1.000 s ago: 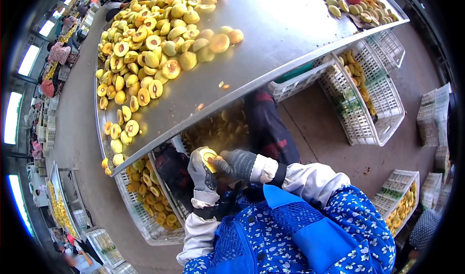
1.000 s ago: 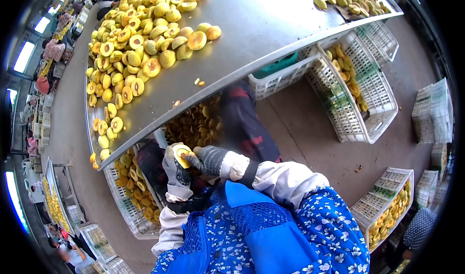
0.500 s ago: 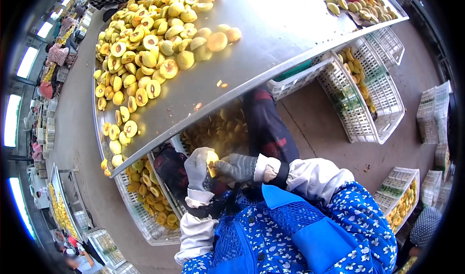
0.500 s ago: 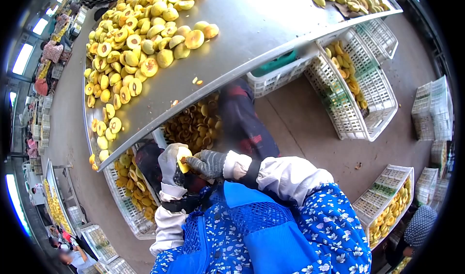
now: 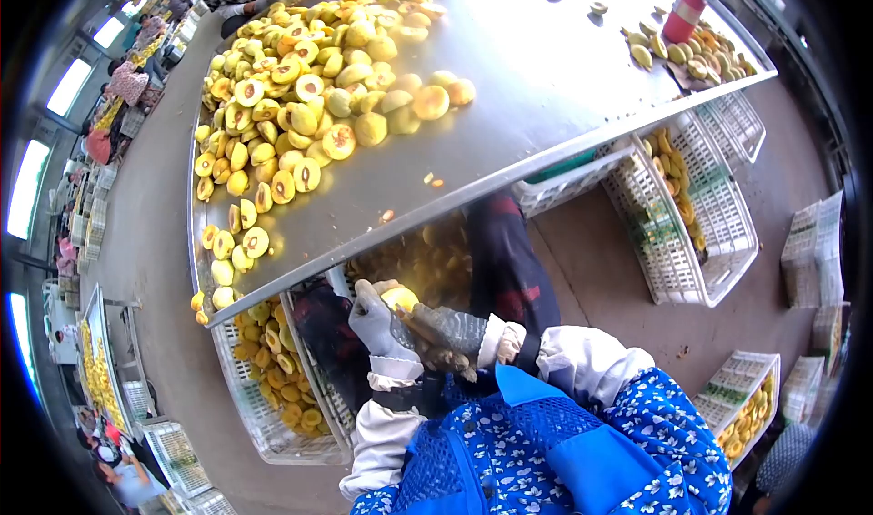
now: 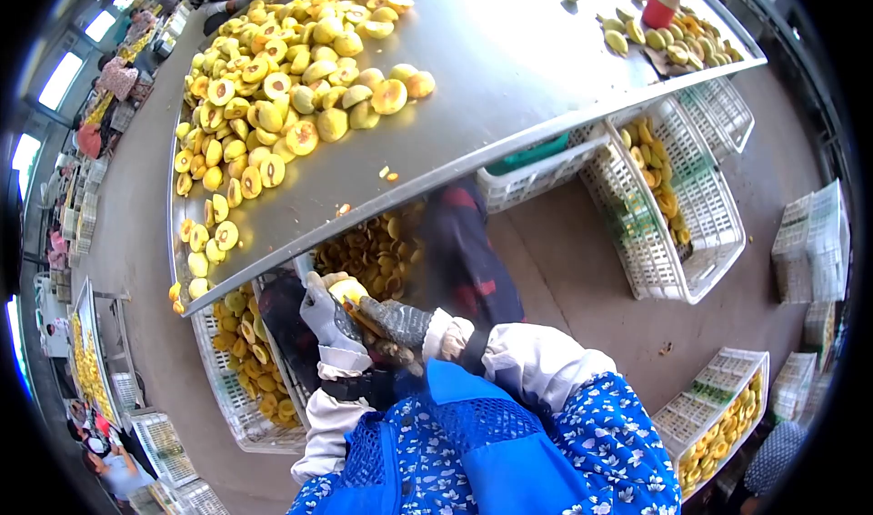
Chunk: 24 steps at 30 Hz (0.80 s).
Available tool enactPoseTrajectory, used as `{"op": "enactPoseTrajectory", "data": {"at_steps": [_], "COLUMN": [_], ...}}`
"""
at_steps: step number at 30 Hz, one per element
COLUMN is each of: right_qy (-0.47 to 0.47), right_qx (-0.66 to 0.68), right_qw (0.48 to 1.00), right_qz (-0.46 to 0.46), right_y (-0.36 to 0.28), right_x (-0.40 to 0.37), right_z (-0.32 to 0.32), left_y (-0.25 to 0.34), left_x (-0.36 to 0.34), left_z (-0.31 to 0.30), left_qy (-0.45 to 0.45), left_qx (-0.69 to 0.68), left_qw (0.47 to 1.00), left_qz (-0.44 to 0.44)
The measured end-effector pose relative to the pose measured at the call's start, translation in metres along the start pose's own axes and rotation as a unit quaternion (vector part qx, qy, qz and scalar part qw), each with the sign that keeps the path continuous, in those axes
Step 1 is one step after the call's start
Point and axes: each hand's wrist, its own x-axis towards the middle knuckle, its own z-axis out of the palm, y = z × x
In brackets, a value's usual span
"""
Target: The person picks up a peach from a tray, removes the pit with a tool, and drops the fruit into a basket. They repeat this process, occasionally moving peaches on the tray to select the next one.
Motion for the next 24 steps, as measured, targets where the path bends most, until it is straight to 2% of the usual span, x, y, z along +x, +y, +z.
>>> {"op": "enactPoseTrajectory", "data": {"at_steps": [3, 4, 6, 8, 10, 11, 12, 13, 15, 16, 20, 23, 24], "right_qy": [0.0, -0.062, -0.03, 0.022, -0.033, -0.052, -0.084, -0.102, -0.123, -0.119, -0.117, -0.099, -0.087], "right_qx": [-0.012, -0.069, -0.238, -0.355, -0.292, -0.18, -0.107, -0.083, -0.069, -0.077, -0.168, -0.12, -0.117], "right_qw": [1.0, 0.995, 0.97, 0.934, 0.955, 0.982, 0.989, 0.988, 0.982, 0.983, 0.975, 0.975, 0.98], "right_qz": [0.0, 0.033, -0.04, 0.018, -0.028, 0.031, 0.048, 0.083, 0.122, 0.113, 0.086, 0.159, 0.135], "right_y": [-0.013, -0.018, -0.022, -0.048, -0.019, -0.006, -0.009, -0.013, -0.023, -0.019, -0.009, -0.033, -0.031], "right_x": [-0.013, -0.015, -0.017, -0.035, -0.01, 0.003, -0.002, -0.007, -0.016, -0.012, -0.008, -0.027, -0.027], "right_z": [0.01, 0.0, 0.005, 0.031, -0.006, -0.024, -0.019, -0.014, -0.005, -0.009, -0.021, 0.009, 0.017], "left_y": [-0.006, -0.005, -0.006, -0.012, -0.011, -0.011, -0.005, 0.003, 0.004, 0.005, -0.001, 0.024, 0.027], "left_x": [0.003, 0.002, 0.003, 0.006, 0.009, 0.011, 0.008, 0.003, -0.003, -0.005, -0.004, -0.008, -0.007], "left_z": [-0.003, -0.003, -0.002, -0.005, -0.009, -0.013, -0.014, -0.014, -0.018, -0.018, -0.024, -0.017, -0.016], "left_qy": [-0.035, -0.041, -0.062, -0.087, -0.117, -0.137, -0.159, -0.17, -0.175, -0.185, -0.271, -0.255, -0.23], "left_qx": [-0.007, -0.004, 0.084, 0.136, 0.132, 0.121, 0.111, 0.093, 0.06, 0.064, 0.104, 0.111, 0.037], "left_qw": [0.999, 0.999, 0.991, 0.978, 0.976, 0.975, 0.972, 0.976, 0.982, 0.98, 0.949, 0.958, 0.972], "left_qz": [0.027, 0.028, 0.088, 0.132, 0.128, 0.123, 0.132, 0.098, 0.04, 0.029, 0.124, 0.069, -0.031]}}
